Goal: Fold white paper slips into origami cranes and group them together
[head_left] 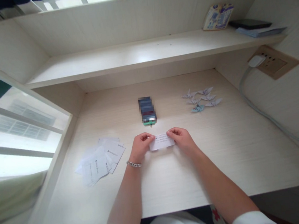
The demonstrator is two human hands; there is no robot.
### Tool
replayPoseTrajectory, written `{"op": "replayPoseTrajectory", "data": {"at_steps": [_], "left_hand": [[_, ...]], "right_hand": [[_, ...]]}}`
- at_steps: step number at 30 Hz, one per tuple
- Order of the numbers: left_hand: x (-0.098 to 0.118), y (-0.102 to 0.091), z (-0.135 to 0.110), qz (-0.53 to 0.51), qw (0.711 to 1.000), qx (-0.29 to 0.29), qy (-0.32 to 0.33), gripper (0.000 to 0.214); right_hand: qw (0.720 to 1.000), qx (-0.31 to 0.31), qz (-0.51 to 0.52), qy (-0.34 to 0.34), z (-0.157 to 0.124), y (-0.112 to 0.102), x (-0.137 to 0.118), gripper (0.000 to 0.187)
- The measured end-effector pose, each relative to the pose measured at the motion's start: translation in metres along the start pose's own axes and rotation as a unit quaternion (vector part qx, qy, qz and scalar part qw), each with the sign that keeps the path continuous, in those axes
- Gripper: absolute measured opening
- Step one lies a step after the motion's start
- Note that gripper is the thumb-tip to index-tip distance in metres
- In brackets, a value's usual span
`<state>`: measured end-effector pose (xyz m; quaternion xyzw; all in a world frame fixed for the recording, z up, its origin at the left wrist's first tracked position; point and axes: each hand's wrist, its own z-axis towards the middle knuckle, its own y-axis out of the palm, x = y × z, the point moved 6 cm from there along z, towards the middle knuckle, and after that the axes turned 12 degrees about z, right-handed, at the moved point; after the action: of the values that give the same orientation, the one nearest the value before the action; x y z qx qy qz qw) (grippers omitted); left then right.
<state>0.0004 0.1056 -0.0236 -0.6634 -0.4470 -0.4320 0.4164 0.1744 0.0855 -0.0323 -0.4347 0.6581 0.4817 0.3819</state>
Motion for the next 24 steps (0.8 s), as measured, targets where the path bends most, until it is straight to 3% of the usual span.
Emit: {"op": "replayPoseTrajectory", "data": {"at_steps": [6,12,14,17,19,24], "left_hand": [[0.014,0.011,-0.009,0.147,0.983,-0.091,0.055,0.015],[0.008,0.006,-0.007,0.121,0.985,-0.122,0.016,0.012],[0.008,0.002,-0.006,0.108,0.989,-0.101,0.020,0.012],[0.013,0.003,-0.006,0.112,0.991,-0.057,0.039,0.017],[0.015,0.011,-0.009,0.136,0.987,-0.070,0.053,0.020],[0.019,0.019,-0.013,0.197,0.973,-0.092,0.080,0.018]], "right_hand": [[0.994,-0.065,-0.088,0.007,-0.002,0.006,0.001,0.027],[0.998,0.059,-0.028,-0.007,0.004,-0.027,-0.011,0.030],[0.998,0.066,-0.023,0.001,0.005,-0.032,-0.011,0.031],[0.998,0.021,-0.054,0.010,0.003,-0.020,-0.007,0.030],[0.997,-0.022,-0.079,0.007,0.000,-0.005,-0.003,0.027],[0.994,-0.020,-0.108,-0.008,-0.002,0.005,0.000,0.025]]}}
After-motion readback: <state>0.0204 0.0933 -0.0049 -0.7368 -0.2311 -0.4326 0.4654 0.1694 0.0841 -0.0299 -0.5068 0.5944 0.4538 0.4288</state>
